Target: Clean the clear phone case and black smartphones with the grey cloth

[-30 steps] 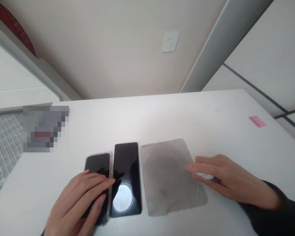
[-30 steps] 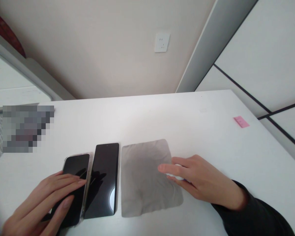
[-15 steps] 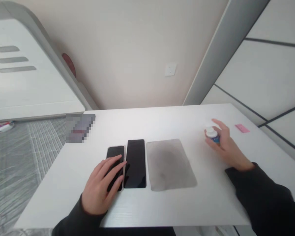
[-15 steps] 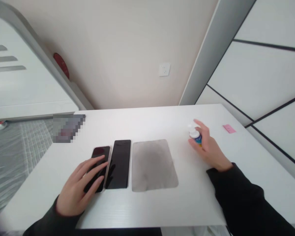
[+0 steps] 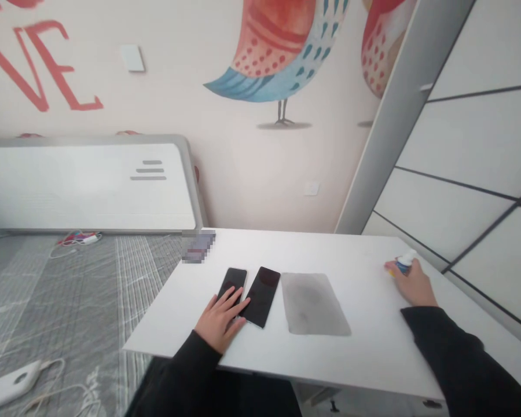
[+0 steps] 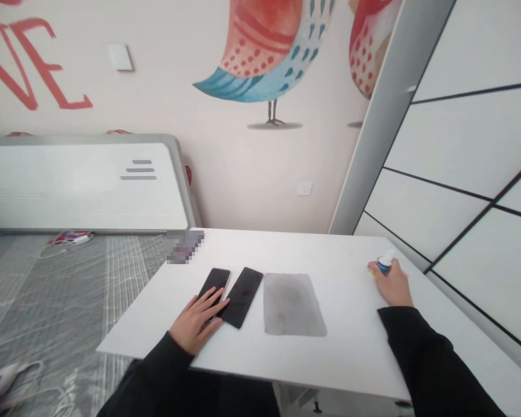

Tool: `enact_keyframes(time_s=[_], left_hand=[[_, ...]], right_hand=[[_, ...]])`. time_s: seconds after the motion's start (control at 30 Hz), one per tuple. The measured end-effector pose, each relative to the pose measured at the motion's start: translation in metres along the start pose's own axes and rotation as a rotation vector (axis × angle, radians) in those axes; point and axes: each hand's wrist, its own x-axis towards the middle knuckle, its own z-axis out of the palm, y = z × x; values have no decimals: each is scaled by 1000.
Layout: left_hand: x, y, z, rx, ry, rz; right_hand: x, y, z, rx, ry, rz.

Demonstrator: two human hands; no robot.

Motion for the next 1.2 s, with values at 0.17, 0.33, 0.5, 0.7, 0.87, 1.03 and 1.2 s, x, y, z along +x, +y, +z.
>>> enact_keyframes(time_s=[0.17, 0.33, 0.5, 0.7, 0.87, 1.03, 1.2], left_hand=[[-5, -1, -2, 57, 172, -22], [-21, 41, -3, 1, 353, 73], [-57, 122, 13, -93, 252, 278], [-75, 151, 17, -170, 125, 350], [-62, 149, 1, -123, 115, 257], [-56, 146, -7, -127, 123, 323], [-51, 155, 21, -177, 422, 436]], right_hand=[[-6, -8, -5, 25, 121, 11], [-40, -19, -20, 5, 378, -47], [-65, -33, -7, -39, 200, -329], [-80, -50, 4, -151, 11, -502], [-93, -63, 10, -155, -221, -694], [-99, -74, 13, -148, -324, -743], [-96, -82, 25, -115, -434, -734]])
